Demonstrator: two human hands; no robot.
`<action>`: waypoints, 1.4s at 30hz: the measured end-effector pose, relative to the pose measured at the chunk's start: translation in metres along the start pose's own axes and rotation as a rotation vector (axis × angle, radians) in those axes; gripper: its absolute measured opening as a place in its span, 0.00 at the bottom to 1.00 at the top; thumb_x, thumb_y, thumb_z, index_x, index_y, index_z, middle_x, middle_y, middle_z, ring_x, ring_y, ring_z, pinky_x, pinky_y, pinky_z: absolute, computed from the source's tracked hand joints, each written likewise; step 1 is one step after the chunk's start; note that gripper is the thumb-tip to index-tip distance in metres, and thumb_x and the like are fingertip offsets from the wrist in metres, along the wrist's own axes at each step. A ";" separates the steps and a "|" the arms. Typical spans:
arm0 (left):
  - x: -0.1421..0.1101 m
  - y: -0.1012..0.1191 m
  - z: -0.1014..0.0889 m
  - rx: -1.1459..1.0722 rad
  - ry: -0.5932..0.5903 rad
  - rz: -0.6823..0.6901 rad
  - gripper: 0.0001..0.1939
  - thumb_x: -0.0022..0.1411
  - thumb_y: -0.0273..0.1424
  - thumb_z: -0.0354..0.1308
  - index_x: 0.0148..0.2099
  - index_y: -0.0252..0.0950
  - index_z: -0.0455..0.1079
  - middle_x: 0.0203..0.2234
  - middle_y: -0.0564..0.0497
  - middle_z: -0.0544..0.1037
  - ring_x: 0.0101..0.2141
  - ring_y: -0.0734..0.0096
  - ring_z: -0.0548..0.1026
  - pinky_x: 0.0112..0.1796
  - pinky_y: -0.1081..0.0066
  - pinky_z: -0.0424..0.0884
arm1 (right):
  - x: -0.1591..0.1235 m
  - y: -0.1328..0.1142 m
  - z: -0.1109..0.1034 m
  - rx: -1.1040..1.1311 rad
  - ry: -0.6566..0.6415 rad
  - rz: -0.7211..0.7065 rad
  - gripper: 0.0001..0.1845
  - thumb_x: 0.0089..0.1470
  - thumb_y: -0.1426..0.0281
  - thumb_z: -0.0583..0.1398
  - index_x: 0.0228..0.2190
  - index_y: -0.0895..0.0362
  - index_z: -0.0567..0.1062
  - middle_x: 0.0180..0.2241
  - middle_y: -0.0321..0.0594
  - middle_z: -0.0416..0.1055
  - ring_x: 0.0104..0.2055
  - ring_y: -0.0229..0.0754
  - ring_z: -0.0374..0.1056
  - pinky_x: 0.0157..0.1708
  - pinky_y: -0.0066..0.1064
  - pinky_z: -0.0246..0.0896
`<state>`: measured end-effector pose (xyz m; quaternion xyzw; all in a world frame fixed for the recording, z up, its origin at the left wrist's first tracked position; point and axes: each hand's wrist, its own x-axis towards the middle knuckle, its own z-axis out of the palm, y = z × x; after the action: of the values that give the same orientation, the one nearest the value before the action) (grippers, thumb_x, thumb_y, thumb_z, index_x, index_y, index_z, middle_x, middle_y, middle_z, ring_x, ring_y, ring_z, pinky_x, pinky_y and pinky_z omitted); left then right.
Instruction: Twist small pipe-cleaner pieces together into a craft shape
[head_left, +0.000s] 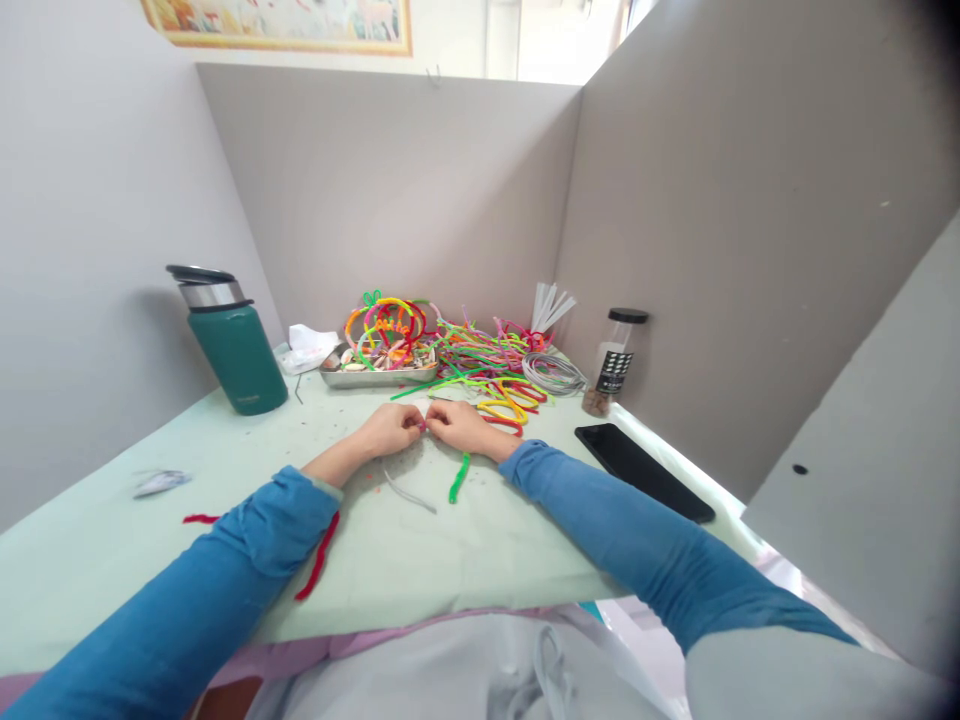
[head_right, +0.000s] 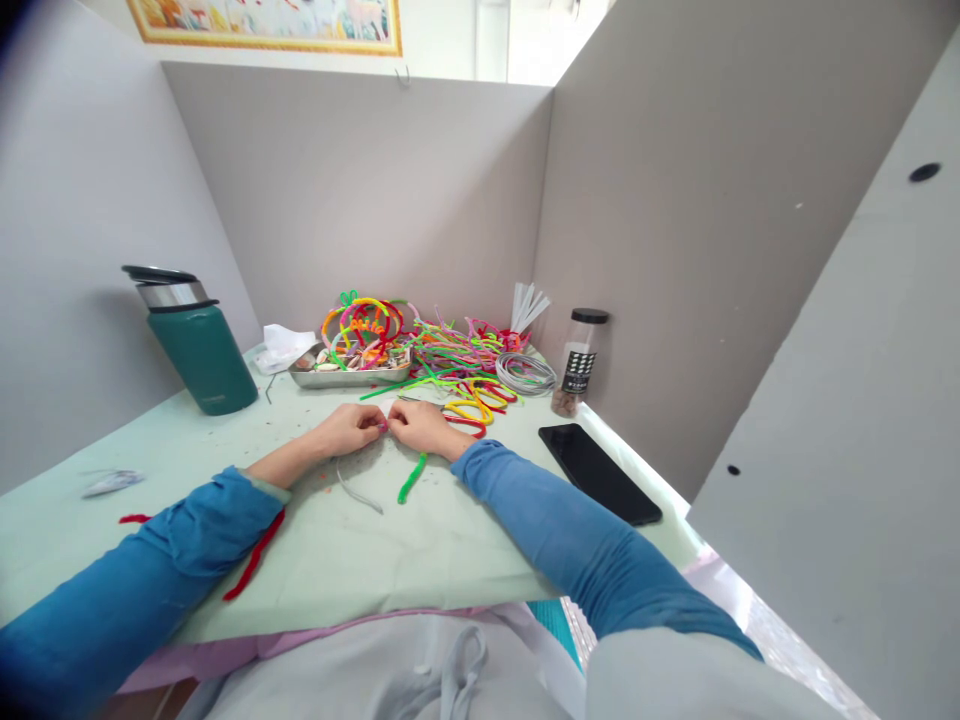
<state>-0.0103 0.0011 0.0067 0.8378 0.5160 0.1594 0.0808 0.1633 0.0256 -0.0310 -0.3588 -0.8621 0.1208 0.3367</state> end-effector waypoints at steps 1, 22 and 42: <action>0.000 0.000 0.000 0.002 0.005 0.005 0.09 0.53 0.30 0.50 0.32 0.34 0.71 0.24 0.52 0.75 0.26 0.72 0.69 0.28 0.74 0.60 | 0.000 0.000 0.000 0.000 0.002 0.000 0.06 0.52 0.71 0.55 0.27 0.58 0.70 0.25 0.34 0.67 0.27 0.35 0.58 0.27 0.25 0.46; -0.002 0.003 -0.002 -0.022 -0.018 -0.003 0.09 0.50 0.28 0.50 0.32 0.34 0.71 0.23 0.53 0.74 0.26 0.72 0.69 0.28 0.74 0.61 | -0.001 -0.004 -0.002 -0.036 -0.016 0.004 0.05 0.52 0.71 0.55 0.28 0.58 0.70 0.26 0.35 0.68 0.27 0.35 0.59 0.28 0.26 0.47; 0.000 -0.001 0.002 0.062 -0.010 0.052 0.10 0.54 0.32 0.51 0.35 0.33 0.70 0.28 0.50 0.76 0.29 0.70 0.70 0.31 0.73 0.62 | -0.001 -0.007 -0.004 -0.041 -0.013 0.009 0.06 0.52 0.71 0.54 0.26 0.58 0.69 0.25 0.34 0.66 0.27 0.35 0.57 0.27 0.26 0.45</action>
<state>-0.0104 0.0015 0.0046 0.8536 0.4985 0.1413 0.0530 0.1625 0.0197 -0.0254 -0.3685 -0.8650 0.1070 0.3233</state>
